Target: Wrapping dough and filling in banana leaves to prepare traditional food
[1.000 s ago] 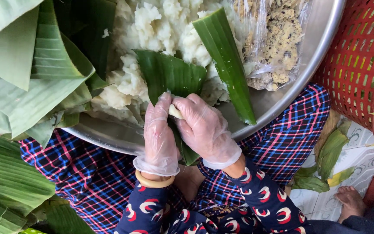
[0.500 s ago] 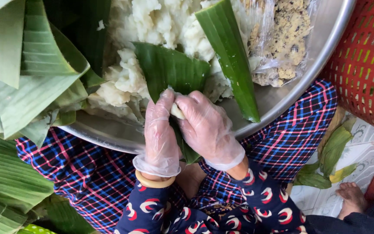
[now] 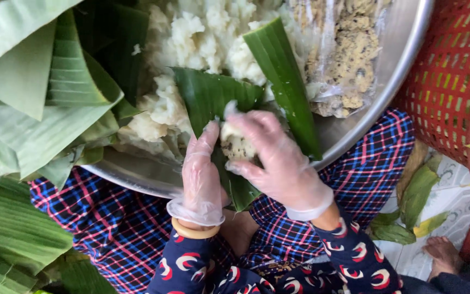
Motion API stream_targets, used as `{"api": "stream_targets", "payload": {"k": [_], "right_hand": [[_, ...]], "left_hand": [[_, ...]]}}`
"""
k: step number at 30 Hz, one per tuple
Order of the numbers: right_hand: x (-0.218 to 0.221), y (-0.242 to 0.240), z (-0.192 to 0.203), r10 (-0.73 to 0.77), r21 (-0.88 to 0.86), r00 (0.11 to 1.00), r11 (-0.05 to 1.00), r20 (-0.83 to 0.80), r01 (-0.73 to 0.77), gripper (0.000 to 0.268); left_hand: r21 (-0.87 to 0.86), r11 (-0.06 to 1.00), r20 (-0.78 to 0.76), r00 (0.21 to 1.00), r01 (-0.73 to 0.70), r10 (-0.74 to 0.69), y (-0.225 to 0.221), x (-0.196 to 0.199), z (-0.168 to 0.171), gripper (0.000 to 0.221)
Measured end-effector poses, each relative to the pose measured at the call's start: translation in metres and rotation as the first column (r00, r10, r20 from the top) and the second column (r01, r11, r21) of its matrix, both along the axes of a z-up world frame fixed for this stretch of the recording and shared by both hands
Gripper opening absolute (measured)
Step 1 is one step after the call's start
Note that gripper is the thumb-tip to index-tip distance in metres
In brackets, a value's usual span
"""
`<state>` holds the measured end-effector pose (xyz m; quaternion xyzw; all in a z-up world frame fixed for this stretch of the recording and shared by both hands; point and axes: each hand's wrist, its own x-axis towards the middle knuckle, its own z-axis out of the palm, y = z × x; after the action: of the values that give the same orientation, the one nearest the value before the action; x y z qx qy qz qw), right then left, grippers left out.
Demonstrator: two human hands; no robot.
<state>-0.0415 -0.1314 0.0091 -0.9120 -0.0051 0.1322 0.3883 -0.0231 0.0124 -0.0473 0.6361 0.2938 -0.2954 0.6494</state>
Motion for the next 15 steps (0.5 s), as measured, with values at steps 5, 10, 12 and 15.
{"api": "stream_targets", "payload": {"k": [5,10,12,15], "right_hand": [[-0.001,0.008,-0.051,-0.096,-0.091,0.971,0.989,0.219,0.119,0.034],[0.024,0.0,-0.007,-0.199,0.282,0.974,0.946,0.113,0.16,0.027],[0.026,-0.001,0.043,0.155,0.101,0.971,0.985,-0.183,-0.138,0.085],[0.004,-0.003,0.015,0.045,0.054,0.988,0.998,-0.148,-0.037,0.056]], "left_hand": [[0.176,0.974,0.273,0.944,0.142,-0.187,-0.002,0.0,0.003,0.059],[-0.127,0.882,-0.19,0.884,-0.454,0.428,-0.016,0.016,0.021,0.05],[-0.135,0.876,-0.195,0.879,-0.463,0.435,-0.016,0.014,0.015,0.057],[-0.15,0.868,-0.207,0.874,-0.473,0.44,-0.016,0.009,0.005,0.069]]}}
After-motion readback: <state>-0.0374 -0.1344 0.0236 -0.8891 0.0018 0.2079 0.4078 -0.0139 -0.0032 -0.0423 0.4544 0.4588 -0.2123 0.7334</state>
